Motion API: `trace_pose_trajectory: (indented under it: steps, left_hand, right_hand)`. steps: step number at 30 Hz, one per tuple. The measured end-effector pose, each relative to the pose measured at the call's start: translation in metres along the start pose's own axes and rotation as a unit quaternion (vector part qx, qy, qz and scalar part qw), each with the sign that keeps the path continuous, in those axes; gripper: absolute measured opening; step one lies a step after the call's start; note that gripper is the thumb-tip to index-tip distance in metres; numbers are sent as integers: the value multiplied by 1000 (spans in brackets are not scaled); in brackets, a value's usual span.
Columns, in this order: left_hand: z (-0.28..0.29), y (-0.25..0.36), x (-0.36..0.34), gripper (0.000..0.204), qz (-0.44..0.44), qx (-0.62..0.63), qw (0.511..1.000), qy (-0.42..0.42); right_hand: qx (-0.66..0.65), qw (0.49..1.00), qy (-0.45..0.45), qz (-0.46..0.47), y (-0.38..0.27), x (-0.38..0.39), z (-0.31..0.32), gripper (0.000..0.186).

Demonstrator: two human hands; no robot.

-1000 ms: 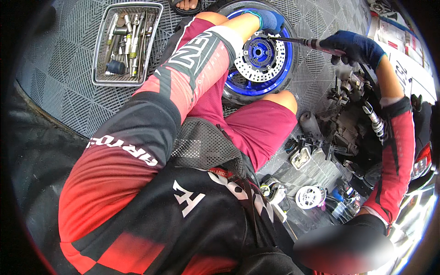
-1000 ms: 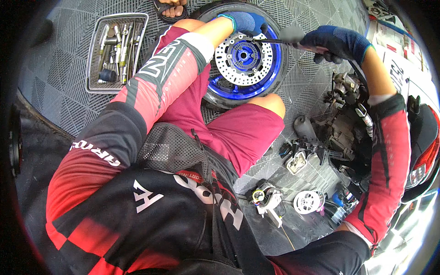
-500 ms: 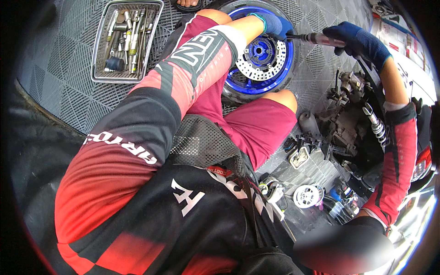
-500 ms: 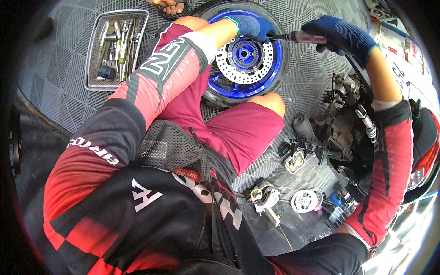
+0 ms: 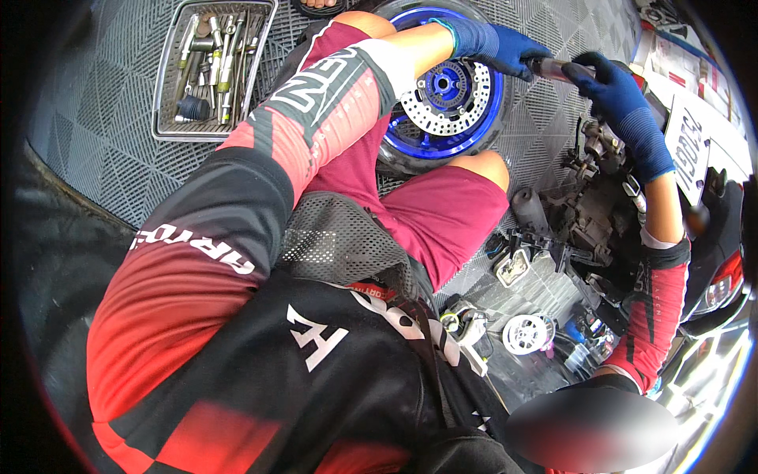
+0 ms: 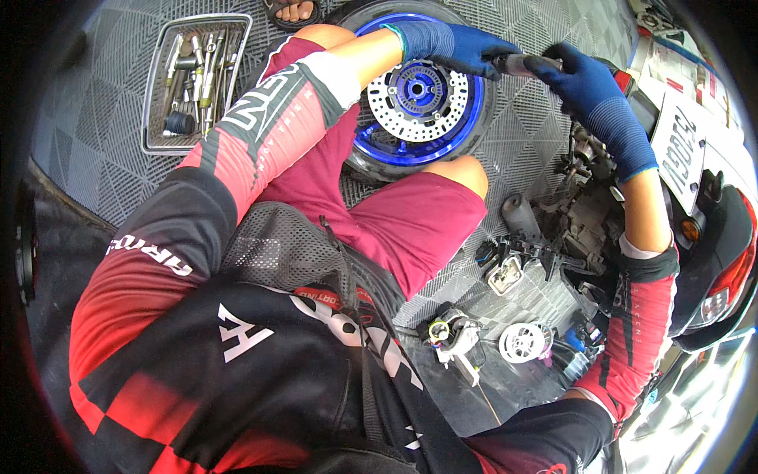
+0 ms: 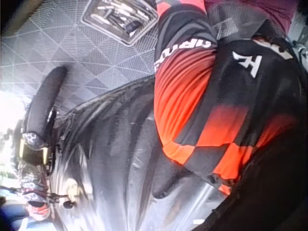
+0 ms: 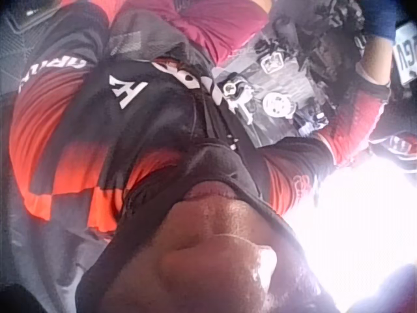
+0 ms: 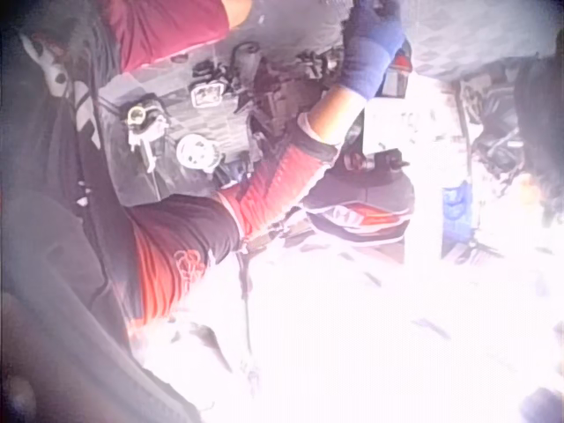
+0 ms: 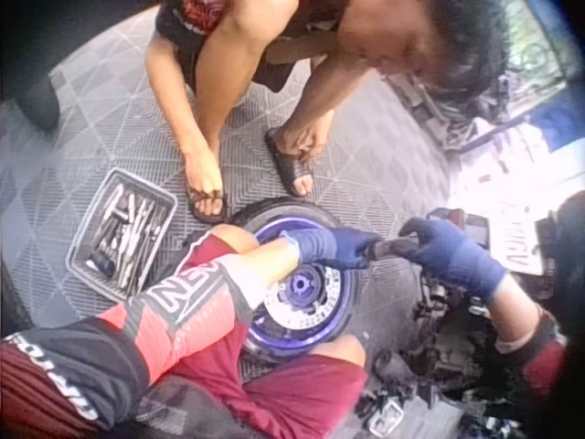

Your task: The person works on a motorcycle wheel on the ground. They use an impact driver and a hammer with a punch tool to remove and install components on the wheel hub and brake disc.

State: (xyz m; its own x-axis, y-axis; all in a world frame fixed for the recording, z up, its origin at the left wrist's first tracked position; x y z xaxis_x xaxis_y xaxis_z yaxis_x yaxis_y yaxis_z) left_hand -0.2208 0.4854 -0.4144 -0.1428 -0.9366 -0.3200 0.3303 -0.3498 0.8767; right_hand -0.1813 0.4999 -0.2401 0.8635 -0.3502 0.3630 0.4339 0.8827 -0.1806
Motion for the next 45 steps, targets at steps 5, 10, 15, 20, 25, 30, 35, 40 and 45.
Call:
trace_pose_trajectory:
  steps: [5,10,15,20,25,30,35,40,45]
  left_hand:
    - [7,30,-2,59,-95,114,989,-2]
    - [35,47,-6,58,-69,-32,994,83]
    - [50,60,0,46,15,-19,985,172]
    - [46,56,2,51,27,-83,958,274]
    - [44,30,3,45,-159,29,973,163]
    - [30,53,-2,47,-2,-50,998,32]
    - [45,70,-8,73,27,-190,967,169]
    - [50,59,0,58,6,114,987,117]
    - [38,46,-6,49,6,-14,997,71]
  right_hand:
    - [-21,943,-173,-284,33,4,-11,57]
    - [364,909,-82,185,3,-2,-2,51]
    - [119,991,14,58,-7,5,15,53]
    - [56,966,-118,-224,27,-4,4,49]
    - [216,964,-101,120,-52,-11,19,27]
    - [133,984,-78,84,9,1,5,52]
    - [-37,943,-123,-306,46,1,-5,59]
    - [140,978,-45,149,-37,5,15,45]
    - [94,995,-8,18,-37,6,24,33]
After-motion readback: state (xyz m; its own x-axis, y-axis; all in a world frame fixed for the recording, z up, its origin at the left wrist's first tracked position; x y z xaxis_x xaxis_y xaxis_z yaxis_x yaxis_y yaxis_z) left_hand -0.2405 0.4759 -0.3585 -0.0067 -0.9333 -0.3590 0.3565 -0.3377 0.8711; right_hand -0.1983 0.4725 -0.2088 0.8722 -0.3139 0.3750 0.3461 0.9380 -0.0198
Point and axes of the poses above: each hand's wrist, its own x-axis away from the middle knuckle, its own z-axis out of the back of the hand, y = z × x, the point moved 7 cm from there along -x, towards the middle knuckle, and after that the axes turned 1 degree about -x, right-handed, at the moved point
